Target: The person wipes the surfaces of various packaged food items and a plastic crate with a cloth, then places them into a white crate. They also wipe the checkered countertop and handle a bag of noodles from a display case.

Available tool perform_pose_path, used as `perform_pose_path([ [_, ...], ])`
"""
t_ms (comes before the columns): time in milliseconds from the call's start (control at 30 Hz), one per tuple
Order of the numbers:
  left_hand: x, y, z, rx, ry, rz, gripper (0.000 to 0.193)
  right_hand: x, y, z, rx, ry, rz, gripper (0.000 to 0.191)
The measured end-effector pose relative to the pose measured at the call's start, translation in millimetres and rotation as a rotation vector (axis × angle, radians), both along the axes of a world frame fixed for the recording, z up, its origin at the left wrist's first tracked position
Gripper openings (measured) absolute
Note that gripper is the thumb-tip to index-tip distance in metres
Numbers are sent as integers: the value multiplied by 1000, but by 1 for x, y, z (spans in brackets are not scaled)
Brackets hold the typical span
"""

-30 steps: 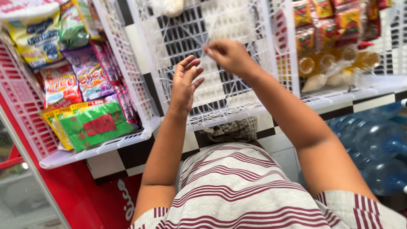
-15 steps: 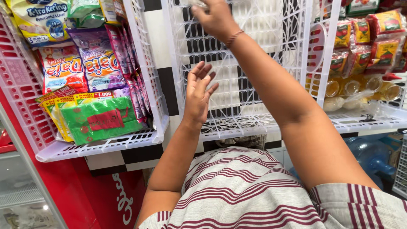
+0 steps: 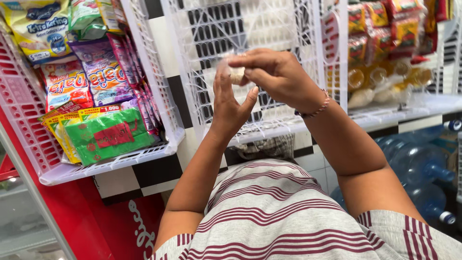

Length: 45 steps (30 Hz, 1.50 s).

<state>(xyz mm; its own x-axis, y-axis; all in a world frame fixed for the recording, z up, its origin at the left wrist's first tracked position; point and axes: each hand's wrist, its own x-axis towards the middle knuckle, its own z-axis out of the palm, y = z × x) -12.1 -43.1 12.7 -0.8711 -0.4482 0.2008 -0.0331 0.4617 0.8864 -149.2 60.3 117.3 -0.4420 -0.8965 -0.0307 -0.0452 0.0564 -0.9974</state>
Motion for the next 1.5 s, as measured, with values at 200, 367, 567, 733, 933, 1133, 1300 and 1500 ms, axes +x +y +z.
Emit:
perform_pose_path([
  [200, 17, 29, -1, 327, -57, -232, 66, 47, 63, 27, -110, 4, -40, 32],
  [367, 34, 29, 0, 1085, -125, -483, 65, 97, 136, 20, 135, 425, -179, 20],
  [567, 65, 20, 5, 1556, -169, -648, 55, 186, 133, -95, 556, 905, 83, 32],
  [733, 82, 39, 9, 1645, -288, -654, 39, 201, 138, -198, 539, 972, -155, 25],
  [933, 93, 41, 9, 1594, -414, -398, 39, 187, 212, -154, 639, 337, -573, 46],
  [1133, 91, 68, -4, 1357, -445, -482, 42, 228, 214, -52, 279, 767, -903, 34],
  [1300, 105, 81, -15, 1290, -556, -659, 39, 219, 205, -53, 870, 1189, -774, 13],
  [1500, 108, 101, -32, 1271, -681, -654, 41, 259, 227, -38, 952, 1194, -931, 33],
])
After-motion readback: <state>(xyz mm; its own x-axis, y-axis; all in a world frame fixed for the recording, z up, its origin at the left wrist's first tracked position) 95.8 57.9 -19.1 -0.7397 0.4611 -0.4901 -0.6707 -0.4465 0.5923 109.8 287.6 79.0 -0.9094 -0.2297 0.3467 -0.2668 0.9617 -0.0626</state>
